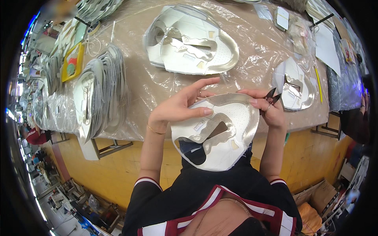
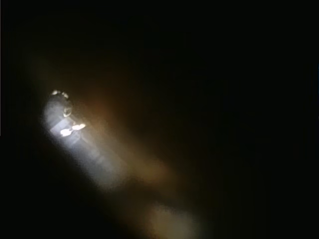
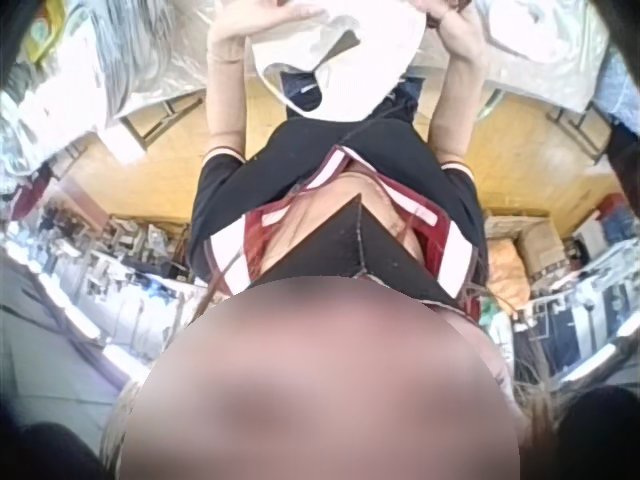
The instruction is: The person picks up a stack of white fabric pieces and uses small scissors to trim excess material from the edges. The person works on several pieces one at a time, placing trimmed pieces on the table.
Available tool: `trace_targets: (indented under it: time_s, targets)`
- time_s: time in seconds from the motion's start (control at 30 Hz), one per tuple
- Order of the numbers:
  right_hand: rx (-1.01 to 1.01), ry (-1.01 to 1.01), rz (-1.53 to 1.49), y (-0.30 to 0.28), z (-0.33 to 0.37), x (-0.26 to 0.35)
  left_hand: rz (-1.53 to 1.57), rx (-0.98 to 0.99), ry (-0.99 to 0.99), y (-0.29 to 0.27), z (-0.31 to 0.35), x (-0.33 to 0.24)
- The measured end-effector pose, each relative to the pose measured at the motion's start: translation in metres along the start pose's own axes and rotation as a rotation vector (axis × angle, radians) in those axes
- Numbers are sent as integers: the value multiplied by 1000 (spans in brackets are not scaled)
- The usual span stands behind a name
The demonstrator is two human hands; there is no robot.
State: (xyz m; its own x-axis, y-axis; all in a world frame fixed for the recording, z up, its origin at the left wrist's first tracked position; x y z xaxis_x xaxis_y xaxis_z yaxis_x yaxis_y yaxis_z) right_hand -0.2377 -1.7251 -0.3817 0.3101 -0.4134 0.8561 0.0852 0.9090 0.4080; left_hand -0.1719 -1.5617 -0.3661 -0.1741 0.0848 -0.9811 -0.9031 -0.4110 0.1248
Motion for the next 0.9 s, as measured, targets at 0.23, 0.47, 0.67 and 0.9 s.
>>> trace_targets:
  time_s: [0.23,0.47,0.67,0.9]
  targets:
    - [-160,-22,140,-20,24,0,-87,175,-174,4,-7,14]
    - [-201,-377,884,7,48,67,-142,354,-187,21,-5,13]
    - [137,-569,1412,66,56,62,-139,384,-228,37,-15,6]
    - [71,-739,1262,65,52,61,-84,428,-237,48,-14,-2]
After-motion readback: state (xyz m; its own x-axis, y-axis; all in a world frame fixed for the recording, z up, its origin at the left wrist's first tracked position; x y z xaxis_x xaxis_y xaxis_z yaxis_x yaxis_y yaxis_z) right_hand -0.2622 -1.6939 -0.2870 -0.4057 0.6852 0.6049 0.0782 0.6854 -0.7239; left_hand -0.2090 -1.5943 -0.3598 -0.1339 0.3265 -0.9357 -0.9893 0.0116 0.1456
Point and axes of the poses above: each hand's wrist, its own z-axis away from the middle knuckle, its own y-axis out of the palm, x = y × z, the point moved 9 cm from there along -z, towards the middle knuckle, and after that the axes turned 9 degrees about -z, right-handed, at the moved point
